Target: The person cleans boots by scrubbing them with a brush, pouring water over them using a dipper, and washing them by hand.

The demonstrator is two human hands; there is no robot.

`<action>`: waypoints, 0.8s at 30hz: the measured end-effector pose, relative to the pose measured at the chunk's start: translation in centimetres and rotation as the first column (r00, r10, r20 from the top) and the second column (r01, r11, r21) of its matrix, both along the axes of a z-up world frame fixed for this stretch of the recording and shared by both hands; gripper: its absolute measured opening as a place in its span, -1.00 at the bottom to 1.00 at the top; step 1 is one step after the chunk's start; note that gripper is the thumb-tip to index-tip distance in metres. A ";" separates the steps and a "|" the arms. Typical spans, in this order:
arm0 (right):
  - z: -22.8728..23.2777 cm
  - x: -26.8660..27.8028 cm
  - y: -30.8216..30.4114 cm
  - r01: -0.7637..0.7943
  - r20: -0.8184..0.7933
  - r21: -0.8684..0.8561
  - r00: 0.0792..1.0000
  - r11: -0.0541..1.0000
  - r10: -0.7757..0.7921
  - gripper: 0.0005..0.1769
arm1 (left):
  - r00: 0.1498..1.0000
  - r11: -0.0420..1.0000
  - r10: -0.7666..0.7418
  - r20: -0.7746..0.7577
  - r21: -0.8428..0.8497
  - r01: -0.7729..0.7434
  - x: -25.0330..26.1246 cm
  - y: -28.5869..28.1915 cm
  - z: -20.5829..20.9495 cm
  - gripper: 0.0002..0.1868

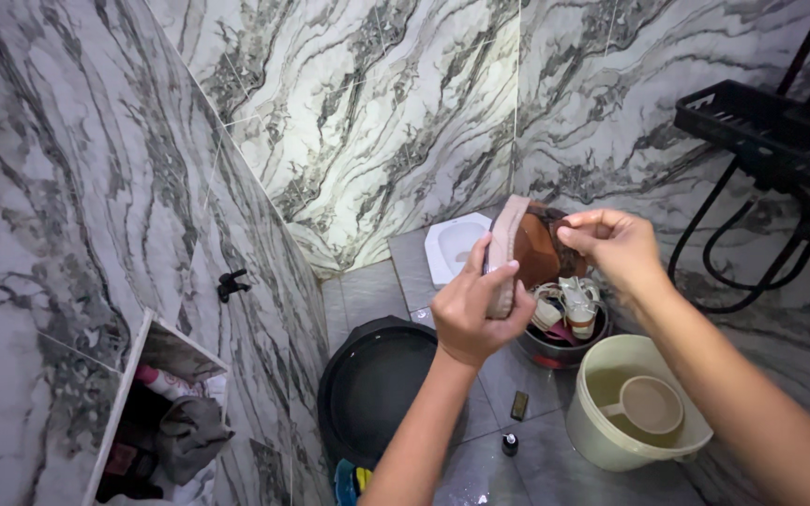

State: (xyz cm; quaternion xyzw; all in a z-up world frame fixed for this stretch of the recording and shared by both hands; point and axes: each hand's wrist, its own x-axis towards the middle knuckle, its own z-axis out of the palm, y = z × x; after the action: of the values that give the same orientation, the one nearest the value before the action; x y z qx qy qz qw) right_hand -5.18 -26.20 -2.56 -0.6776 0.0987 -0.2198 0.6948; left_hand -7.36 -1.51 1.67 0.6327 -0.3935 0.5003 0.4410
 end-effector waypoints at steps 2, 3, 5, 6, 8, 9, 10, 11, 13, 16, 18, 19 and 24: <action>-0.4 0.5 0.7 0.037 0.044 -0.081 0.998 0.996 -0.033 -0.74 | 1.000 1.000 -0.012 0.013 -0.002 0.012 -0.1 -0.1 -0.1 -0.67; -0.3 0.5 1.0 0.077 0.092 -0.161 0.994 0.984 -0.062 -0.63 | 1.000 1.000 0.009 0.012 -0.014 -0.008 -0.2 -0.1 -0.1 -0.66; 0.6 0.1 1.4 0.119 -0.133 -0.072 0.983 0.990 -0.128 -0.38 | 1.000 0.999 0.026 0.006 -0.022 -0.025 -0.3 -0.1 -0.4 -0.66; 1.1 0.0 1.6 0.177 -0.352 0.004 0.921 0.984 -0.164 -0.11 | 0.999 0.999 0.036 0.001 -0.040 -0.036 -0.4 -0.2 -0.6 -0.66; 1.6 -0.2 1.4 0.107 -0.371 0.088 0.926 0.990 -0.067 -0.06 | 0.999 0.998 0.044 -0.010 -0.053 -0.044 -0.5 -0.3 -1.3 -0.67; 1.4 -0.2 1.2 0.038 -0.378 0.171 0.925 0.985 0.030 -0.01 | 0.997 0.997 0.057 -0.043 -0.047 -0.059 -0.4 -0.4 -1.8 -0.68; 1.0 -0.1 1.0 0.042 -0.387 0.176 0.921 0.984 0.030 -0.01 | 0.994 0.996 0.071 -0.082 -0.040 -0.074 -0.4 -0.4 -2.4 -0.70; 0.6 0.1 0.7 0.003 -0.334 0.254 0.939 0.967 0.085 -0.03 | 0.993 0.997 0.068 -0.092 -0.034 -0.072 -0.6 -0.5 -3.2 -0.70; -0.6 0.9 0.3 -0.043 -0.283 0.332 0.948 0.942 0.142 -0.05 | 0.988 0.997 0.048 -0.148 -0.053 -0.057 -0.9 -0.7 -4.8 -0.67; -4.1 1.6 0.4 -0.012 -0.321 0.209 0.944 0.978 0.081 -0.04 | 0.863 0.998 -0.041 -0.503 -0.069 0.008 -2.1 -0.4 -7.8 -0.55; -6.4 2.3 0.4 -0.075 -0.351 -0.101 0.936 0.992 0.035 -0.01 | 0.770 0.997 -0.072 -0.634 -0.033 0.065 -1.4 0.2 -9.6 -0.50; -7.5 2.4 0.3 -0.079 -0.372 -0.090 0.927 0.993 0.040 -0.01 | 0.675 0.991 -0.100 -0.731 -0.016 0.130 -0.9 0.6 -10.6 -0.46; -13.0 2.2 2.2 -0.640 -0.536 -0.655 0.768 0.401 0.350 -0.07 | 0.692 0.863 -0.110 -0.713 0.276 0.422 4.8 -0.3 -16.4 -0.28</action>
State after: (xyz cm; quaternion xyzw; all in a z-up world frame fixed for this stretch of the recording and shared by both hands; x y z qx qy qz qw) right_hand -2.99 -24.05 -15.52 -0.9390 -0.1130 0.0910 0.3119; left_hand -2.56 -1.86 -14.71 0.7837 -0.3936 0.0675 0.4758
